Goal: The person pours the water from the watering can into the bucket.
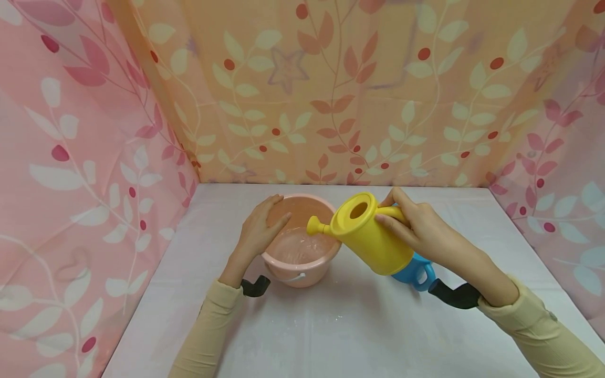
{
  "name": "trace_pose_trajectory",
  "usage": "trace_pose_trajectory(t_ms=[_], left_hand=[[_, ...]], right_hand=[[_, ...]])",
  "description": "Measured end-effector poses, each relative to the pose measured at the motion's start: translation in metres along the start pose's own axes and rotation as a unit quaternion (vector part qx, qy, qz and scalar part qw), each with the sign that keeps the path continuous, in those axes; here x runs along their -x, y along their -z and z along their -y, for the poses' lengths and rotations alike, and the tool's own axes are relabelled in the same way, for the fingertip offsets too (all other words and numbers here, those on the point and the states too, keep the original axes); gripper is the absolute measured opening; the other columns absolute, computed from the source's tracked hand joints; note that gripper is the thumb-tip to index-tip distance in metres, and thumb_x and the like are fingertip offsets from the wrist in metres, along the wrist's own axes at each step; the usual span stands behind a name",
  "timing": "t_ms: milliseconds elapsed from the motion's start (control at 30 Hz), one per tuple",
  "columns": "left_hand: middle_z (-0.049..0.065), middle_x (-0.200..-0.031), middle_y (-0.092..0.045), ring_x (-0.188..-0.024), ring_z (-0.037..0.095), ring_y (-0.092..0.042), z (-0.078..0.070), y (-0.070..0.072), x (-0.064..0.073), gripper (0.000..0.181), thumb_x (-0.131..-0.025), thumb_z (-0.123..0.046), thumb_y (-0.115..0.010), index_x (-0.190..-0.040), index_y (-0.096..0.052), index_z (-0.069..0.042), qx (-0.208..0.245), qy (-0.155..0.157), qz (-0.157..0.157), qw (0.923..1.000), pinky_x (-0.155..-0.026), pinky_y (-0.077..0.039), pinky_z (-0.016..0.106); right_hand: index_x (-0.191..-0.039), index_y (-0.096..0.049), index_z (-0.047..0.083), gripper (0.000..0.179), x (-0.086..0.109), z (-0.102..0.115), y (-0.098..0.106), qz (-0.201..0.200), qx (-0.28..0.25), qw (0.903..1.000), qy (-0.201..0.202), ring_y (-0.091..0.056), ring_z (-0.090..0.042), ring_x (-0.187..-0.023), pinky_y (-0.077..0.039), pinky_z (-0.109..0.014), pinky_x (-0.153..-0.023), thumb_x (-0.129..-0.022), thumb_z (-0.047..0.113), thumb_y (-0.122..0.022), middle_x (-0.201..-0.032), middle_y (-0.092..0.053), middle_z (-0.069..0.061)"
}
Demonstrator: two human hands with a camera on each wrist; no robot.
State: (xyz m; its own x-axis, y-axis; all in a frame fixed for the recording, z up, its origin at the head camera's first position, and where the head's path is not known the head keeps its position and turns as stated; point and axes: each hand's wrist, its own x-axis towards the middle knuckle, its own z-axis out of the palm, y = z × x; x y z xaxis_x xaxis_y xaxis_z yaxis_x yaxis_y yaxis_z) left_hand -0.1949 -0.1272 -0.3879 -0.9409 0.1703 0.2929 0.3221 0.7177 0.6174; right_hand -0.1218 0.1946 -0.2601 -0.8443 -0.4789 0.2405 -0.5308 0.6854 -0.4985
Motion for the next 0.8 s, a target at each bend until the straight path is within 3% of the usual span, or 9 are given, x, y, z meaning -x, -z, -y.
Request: trace_pose_trajectory(t_ms=[800], left_hand=[[0.005,-0.143,-0.042,-0.134,0.025,-0.035,-0.001,0.0004,-0.0002,0.058,-0.09,-0.049,-0.052,-0.137,-0.045,-0.016,0.0,-0.007,-0.009,0.9999,-0.106,-0.03,0.051]], right_hand=[[-0.101,-0.043,0.012,0.021,-0.0019,0.0006,0.0005,0.005,-0.003,1.0,0.004,-0.057,-0.007,-0.064,-0.052,-0.02,-0.06,-0.093,0.026,-0.056,-0.074,-0.057,0.001]])
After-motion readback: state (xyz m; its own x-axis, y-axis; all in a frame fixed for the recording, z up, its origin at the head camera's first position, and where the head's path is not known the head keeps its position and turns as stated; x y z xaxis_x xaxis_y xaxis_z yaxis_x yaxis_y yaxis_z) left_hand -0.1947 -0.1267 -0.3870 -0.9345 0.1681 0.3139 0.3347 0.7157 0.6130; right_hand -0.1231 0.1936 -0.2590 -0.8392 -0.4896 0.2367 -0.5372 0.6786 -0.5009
